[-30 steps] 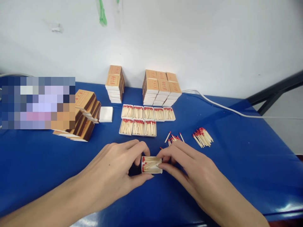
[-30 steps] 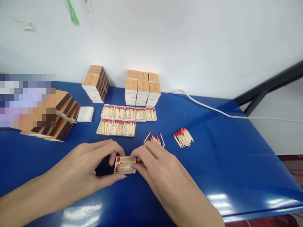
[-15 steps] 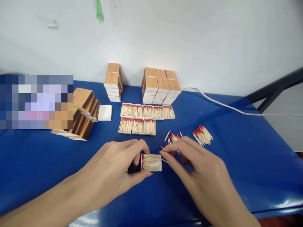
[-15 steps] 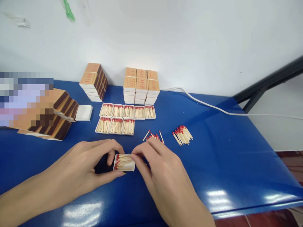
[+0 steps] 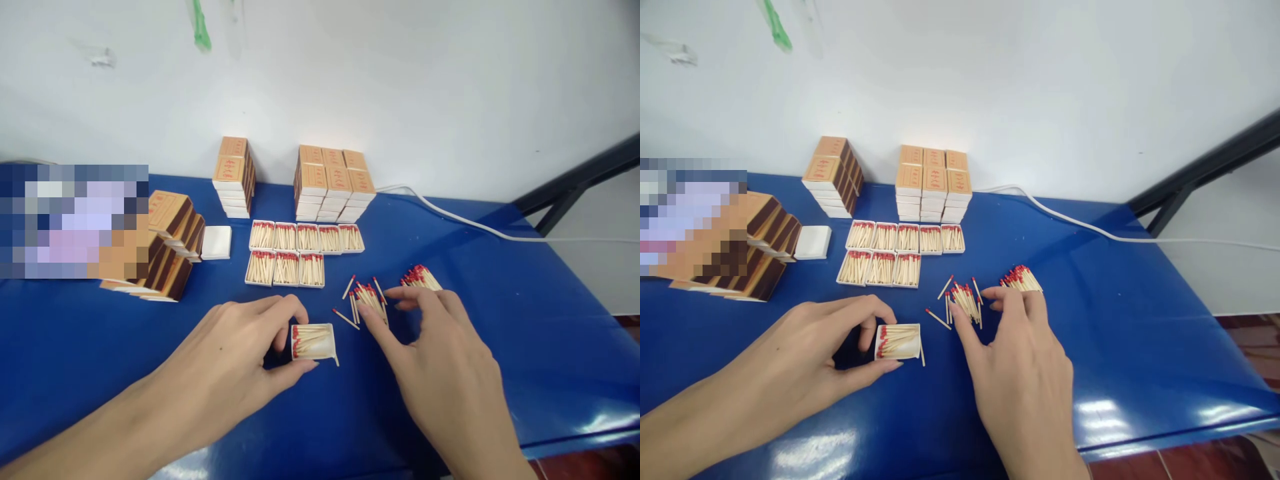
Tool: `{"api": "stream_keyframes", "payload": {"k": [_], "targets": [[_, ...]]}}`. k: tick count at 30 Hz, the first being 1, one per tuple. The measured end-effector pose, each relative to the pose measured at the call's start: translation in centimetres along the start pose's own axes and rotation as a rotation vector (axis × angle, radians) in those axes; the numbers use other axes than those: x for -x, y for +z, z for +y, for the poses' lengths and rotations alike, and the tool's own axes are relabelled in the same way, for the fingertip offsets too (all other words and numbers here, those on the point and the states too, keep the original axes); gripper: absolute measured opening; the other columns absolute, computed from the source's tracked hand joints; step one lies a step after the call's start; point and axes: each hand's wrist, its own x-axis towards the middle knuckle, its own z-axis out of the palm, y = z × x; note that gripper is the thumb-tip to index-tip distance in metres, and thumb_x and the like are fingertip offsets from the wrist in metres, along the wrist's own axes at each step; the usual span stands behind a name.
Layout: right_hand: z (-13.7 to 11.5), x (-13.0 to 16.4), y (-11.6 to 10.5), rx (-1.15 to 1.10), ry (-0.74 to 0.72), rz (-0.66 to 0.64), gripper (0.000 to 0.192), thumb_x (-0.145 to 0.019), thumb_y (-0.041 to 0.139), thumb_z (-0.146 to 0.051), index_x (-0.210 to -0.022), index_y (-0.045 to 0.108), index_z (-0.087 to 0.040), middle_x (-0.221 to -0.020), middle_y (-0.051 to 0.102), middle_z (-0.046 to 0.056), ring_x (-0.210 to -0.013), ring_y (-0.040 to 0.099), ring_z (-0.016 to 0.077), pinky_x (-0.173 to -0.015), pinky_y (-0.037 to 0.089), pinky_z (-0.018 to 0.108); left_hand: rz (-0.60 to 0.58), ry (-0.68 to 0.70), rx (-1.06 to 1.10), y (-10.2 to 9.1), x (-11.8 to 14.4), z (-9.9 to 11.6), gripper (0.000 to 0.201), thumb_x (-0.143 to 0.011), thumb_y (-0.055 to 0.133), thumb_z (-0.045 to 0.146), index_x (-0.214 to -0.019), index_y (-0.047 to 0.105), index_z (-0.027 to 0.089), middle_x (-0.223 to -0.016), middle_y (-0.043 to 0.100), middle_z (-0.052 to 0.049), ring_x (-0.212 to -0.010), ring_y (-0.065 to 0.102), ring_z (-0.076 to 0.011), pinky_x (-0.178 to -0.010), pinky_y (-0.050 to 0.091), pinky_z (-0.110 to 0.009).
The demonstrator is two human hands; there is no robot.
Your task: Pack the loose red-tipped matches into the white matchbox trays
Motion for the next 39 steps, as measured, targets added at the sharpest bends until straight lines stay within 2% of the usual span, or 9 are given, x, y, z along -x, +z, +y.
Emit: {"api": "stream_keyframes", "payload": {"k": [4,8,12,17,22,25,28,32,39], "targets": [[-0.7,0.2,-0.7,-0.058,-0.069,0.052,0.061,-0.109,0.058,-0.083,-0.116,0.077,-0.026,-0.115,0.077,0.012,-0.077,0.074,0.0261,-0.06,0.053,0.038,0.069,-0.013,-0.003,-0.6,-0.4,-0.3,0.018,-0.099,0.084,0.033,-0.112,0.072,0.028,-0.079,0.064,0.011,-0.052,0.046,-0.0074,-0.051,0.037,-0.022],[-1.3,2.3,-1.1,-0.165,-0.24,-0.075,0.026,-0.111,0.073,-0.054,-0.113,0.074,-0.028,-0.109,0.076,0.004,-0.065,0.071,0.0158,-0.05,0.054,0.029,0.132,-0.035,-0.024,-1.3,-0.7,-0.4,0.017,-0.103,0.082,0.035,-0.114,0.07,0.029,-0.075,0.061,0.012,-0.05,0.043,-0.0073,-0.049,0.036,-0.021],[-1.7,3.7,-0.3,-0.162,-0.287,-0.114,0.012,-0.114,0.071,-0.039,-0.114,0.074,-0.027,-0.109,0.077,0.006,-0.089,0.082,0.0217,-0.056,0.058,0.029,0.145,-0.043,-0.032,-1.2,-0.6,-0.1,0.016,-0.104,0.08,0.036,-0.113,0.069,0.029,-0.072,0.06,0.012,-0.048,0.043,-0.0075,-0.048,0.036,-0.02],[-2.1,2.8,0.7,-0.122,-0.256,0.025,0.016,-0.118,0.064,-0.031,-0.108,0.075,-0.026,-0.104,0.077,0.006,-0.087,0.078,0.0211,-0.063,0.056,0.031,0.112,-0.042,-0.03,-0.7,-0.4,-0.1,0.016,-0.104,0.079,0.036,-0.113,0.069,0.029,-0.072,0.06,0.012,-0.049,0.043,-0.0081,-0.05,0.037,-0.02],[-2.6,2.3,1.2,-0.007,-0.168,0.16,0.024,-0.117,0.067,-0.047,-0.117,0.075,-0.024,-0.105,0.078,0.01,-0.093,0.076,0.0283,-0.066,0.055,0.036,0.106,-0.043,-0.027,-0.3,-0.2,-0.3,0.018,-0.104,0.08,0.036,-0.117,0.069,0.03,-0.072,0.061,0.012,-0.048,0.043,-0.0084,-0.05,0.035,-0.022],[-2.8,2.4,1.2,0.01,-0.174,0.138,0.029,-0.119,0.061,-0.049,-0.116,0.075,-0.024,-0.103,0.077,0.01,-0.093,0.075,0.0284,-0.06,0.05,0.034,0.087,-0.051,-0.025,-0.2,-0.1,-0.3,0.018,-0.105,0.079,0.037,-0.118,0.069,0.03,-0.072,0.062,0.012,-0.05,0.046,-0.0087,-0.051,0.036,-0.022],[-2.9,2.4,1.0,-0.005,-0.224,0.116,0.025,-0.121,0.058,-0.037,-0.109,0.075,-0.024,-0.099,0.075,0.008,-0.088,0.073,0.0263,-0.057,0.046,0.033,0.074,-0.059,-0.028,-0.2,-0.1,-0.3,0.018,-0.105,0.079,0.037,-0.118,0.069,0.031,-0.071,0.062,0.012,-0.051,0.048,-0.009,-0.052,0.038,-0.023],[-2.9,2.4,0.6,0.037,-0.296,0.09,0.026,-0.121,0.053,-0.026,-0.102,0.071,-0.023,-0.093,0.072,0.007,-0.084,0.069,0.0266,-0.059,0.048,0.036,0.083,-0.046,-0.037,-0.1,0.0,-0.3,0.015,-0.105,0.079,0.037,-0.115,0.069,0.031,-0.07,0.061,0.013,-0.05,0.048,-0.0088,-0.051,0.037,-0.023],[-2.2,2.6,-0.6,0.028,-0.366,0.037,0.02,-0.121,0.053,-0.025,-0.106,0.067,-0.024,-0.094,0.071,0.007,-0.085,0.068,0.0257,-0.058,0.05,0.036,0.023,-0.004,-0.041,0.0,0.0,-0.2,0.014,-0.106,0.077,0.036,-0.115,0.069,0.03,-0.07,0.059,0.013,-0.05,0.05,-0.0081,-0.052,0.037,-0.023]]}}
